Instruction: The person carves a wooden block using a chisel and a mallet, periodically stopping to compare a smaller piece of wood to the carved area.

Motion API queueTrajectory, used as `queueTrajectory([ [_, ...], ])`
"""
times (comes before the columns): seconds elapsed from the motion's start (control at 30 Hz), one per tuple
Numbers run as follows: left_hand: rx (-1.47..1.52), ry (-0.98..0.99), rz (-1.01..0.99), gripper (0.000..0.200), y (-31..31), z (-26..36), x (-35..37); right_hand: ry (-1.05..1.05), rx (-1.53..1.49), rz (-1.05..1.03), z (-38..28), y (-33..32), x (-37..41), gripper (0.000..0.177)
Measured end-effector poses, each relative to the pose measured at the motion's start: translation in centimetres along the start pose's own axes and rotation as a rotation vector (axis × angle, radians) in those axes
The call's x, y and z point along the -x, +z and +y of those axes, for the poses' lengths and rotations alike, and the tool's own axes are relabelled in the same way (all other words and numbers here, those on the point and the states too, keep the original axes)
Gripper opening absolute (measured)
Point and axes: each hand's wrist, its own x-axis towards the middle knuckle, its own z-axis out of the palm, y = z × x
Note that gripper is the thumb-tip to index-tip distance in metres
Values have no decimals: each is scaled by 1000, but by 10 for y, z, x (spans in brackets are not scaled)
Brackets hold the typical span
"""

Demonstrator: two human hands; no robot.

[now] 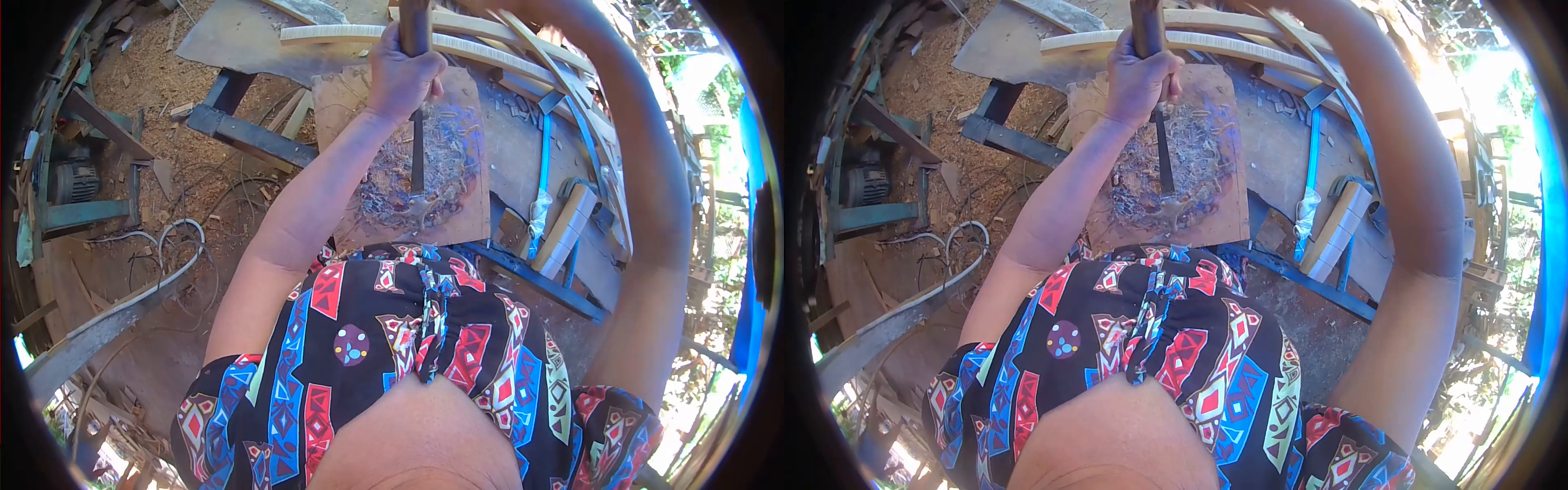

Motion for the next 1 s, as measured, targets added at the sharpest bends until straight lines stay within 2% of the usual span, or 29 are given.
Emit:
queueTrajectory([
  [0.07,-25,2,-7,32,3,2,3,-11,-70,67,1,-6,-10,44],
  [0.13,-40,9,-5,31,3,4,2,-27,-389,309,12,-1,-24,44],
  [0.2,-57,10,-10,30,1,2,2,86,-202,95,-6,24,-1,50],
  [0.23,-54,-7,9,30,-1,-1,1,-212,147,28,2,45,-3,53],
  [0.27,-52,-27,30,30,-4,-3,0,-13,-44,-42,8,47,-7,50],
  [0.33,-22,-21,34,30,-10,-4,-3,-16,44,-98,3,19,-13,45],
  [0.43,11,-26,44,29,-10,-8,2,-269,-226,92,3,1,-22,29],
  [0.5,11,-4,35,28,-8,-4,-1,-398,-214,209,56,7,-73,29],
  [0.53,0,-31,45,28,-7,-3,-1,-144,3,276,41,19,-60,37],
  [0.6,-12,-60,55,28,-7,-8,8,78,-50,-40,21,53,-25,38],
  [0.63,10,-145,47,29,-9,-20,19,100,138,-180,-3,47,1,47],
  [0.67,31,-232,40,29,-8,-24,27,48,215,-351,-5,40,4,48],
  [0.73,21,-254,0,29,-4,-30,31,54,-30,-183,14,42,-2,48],
  [0.8,24,-292,-26,29,1,-32,48,155,-53,114,18,34,-9,35],
  [0.9,0,-172,-70,26,8,-7,37,-443,-262,173,55,9,-11,25],
  [0.93,10,-106,-69,27,8,1,29,-400,-598,138,74,7,-16,24],
  [0.97,23,-40,-68,28,8,7,21,-396,-599,142,66,5,-7,24],
  [1.0,24,-43,-73,28,7,12,10,-280,-472,226,55,1,6,24],
])
